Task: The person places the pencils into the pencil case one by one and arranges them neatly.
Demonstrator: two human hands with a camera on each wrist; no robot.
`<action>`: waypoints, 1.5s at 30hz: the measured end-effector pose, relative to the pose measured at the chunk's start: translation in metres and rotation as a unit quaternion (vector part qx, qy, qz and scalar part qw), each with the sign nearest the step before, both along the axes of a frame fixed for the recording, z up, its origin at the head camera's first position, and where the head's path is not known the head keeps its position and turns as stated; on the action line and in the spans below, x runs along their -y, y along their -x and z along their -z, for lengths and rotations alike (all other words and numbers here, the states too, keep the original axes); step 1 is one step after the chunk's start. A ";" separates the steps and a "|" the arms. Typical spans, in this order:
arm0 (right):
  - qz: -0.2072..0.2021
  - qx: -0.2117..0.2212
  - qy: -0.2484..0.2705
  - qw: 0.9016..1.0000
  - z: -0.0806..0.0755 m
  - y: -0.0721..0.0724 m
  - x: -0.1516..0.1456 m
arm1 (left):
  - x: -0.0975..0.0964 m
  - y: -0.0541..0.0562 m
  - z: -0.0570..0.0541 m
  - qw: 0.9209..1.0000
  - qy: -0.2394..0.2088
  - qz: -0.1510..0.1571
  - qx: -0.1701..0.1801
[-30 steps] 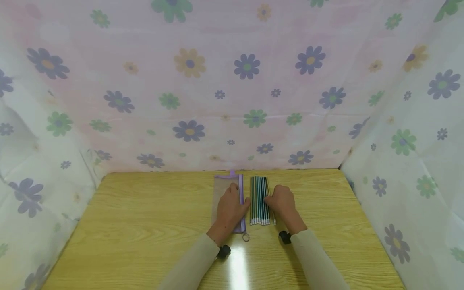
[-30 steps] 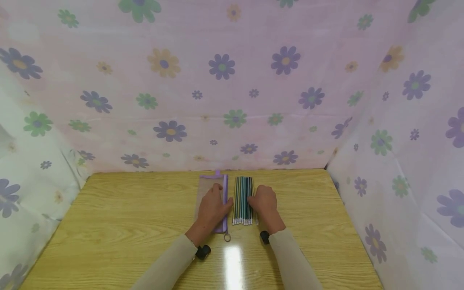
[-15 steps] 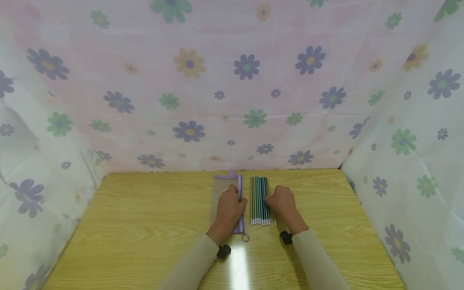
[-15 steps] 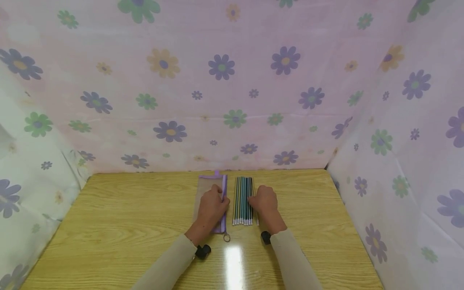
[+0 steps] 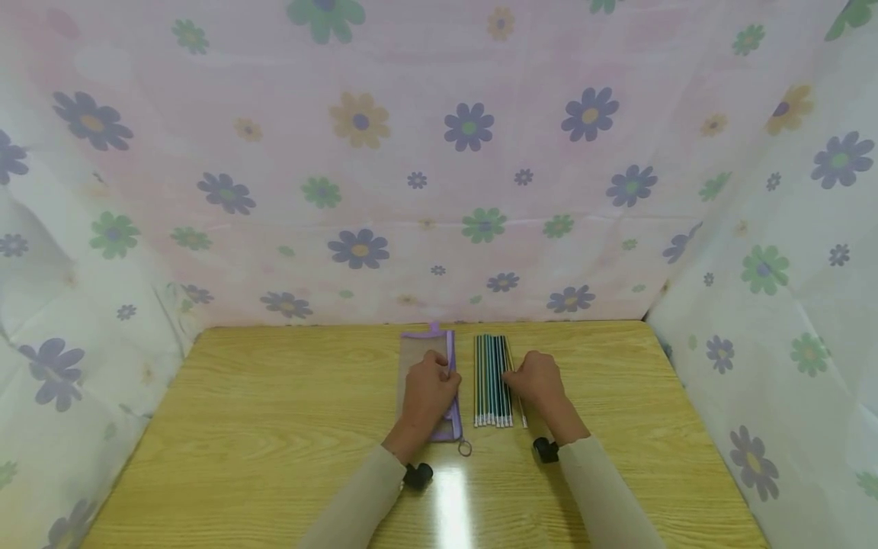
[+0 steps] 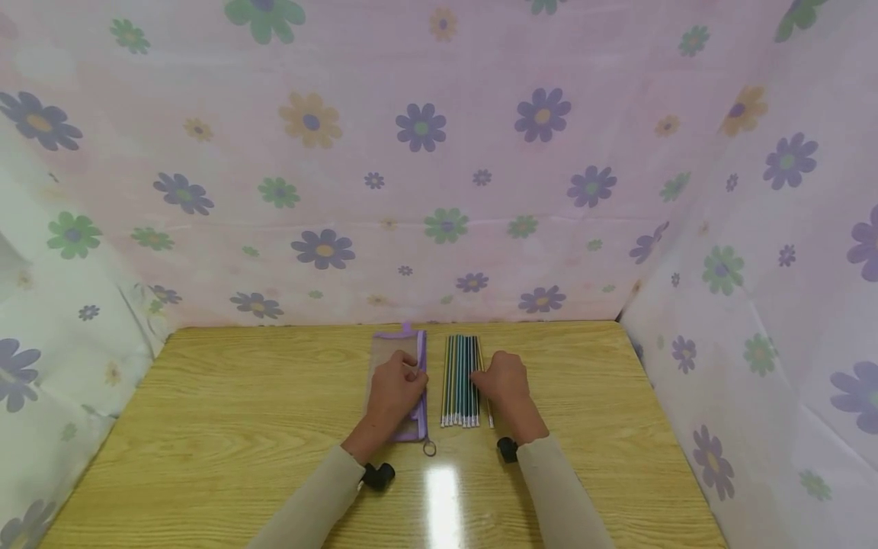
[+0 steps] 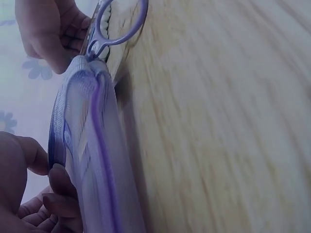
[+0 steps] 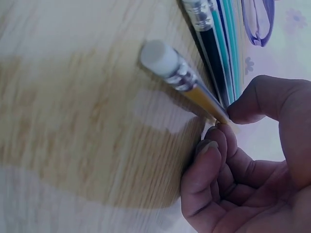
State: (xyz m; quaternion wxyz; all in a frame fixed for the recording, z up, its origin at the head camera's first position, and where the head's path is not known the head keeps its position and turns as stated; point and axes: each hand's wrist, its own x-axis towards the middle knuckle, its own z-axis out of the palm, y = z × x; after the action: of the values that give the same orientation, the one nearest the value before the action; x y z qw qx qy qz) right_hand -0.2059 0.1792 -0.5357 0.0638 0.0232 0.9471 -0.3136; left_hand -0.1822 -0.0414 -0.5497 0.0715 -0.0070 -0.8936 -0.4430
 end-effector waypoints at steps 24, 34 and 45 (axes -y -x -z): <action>-0.007 -0.032 0.049 0.998 -0.010 -0.005 0.022 | 0.008 0.002 0.000 0.998 -0.061 -0.002 0.010; -0.026 -0.031 0.073 0.997 -0.013 -0.003 0.035 | 0.008 0.000 -0.005 0.997 -0.078 -0.002 0.021; -0.039 -0.004 0.116 0.993 -0.015 -0.003 0.048 | 0.007 0.000 -0.004 0.996 -0.085 -0.009 0.016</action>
State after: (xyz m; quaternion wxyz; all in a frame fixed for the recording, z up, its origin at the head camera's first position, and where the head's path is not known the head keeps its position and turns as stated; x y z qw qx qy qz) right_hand -0.2030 0.1317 -0.5207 0.0745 -0.0226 0.9049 -0.4184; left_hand -0.1822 -0.0484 -0.5454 0.0612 0.0143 -0.8537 -0.5169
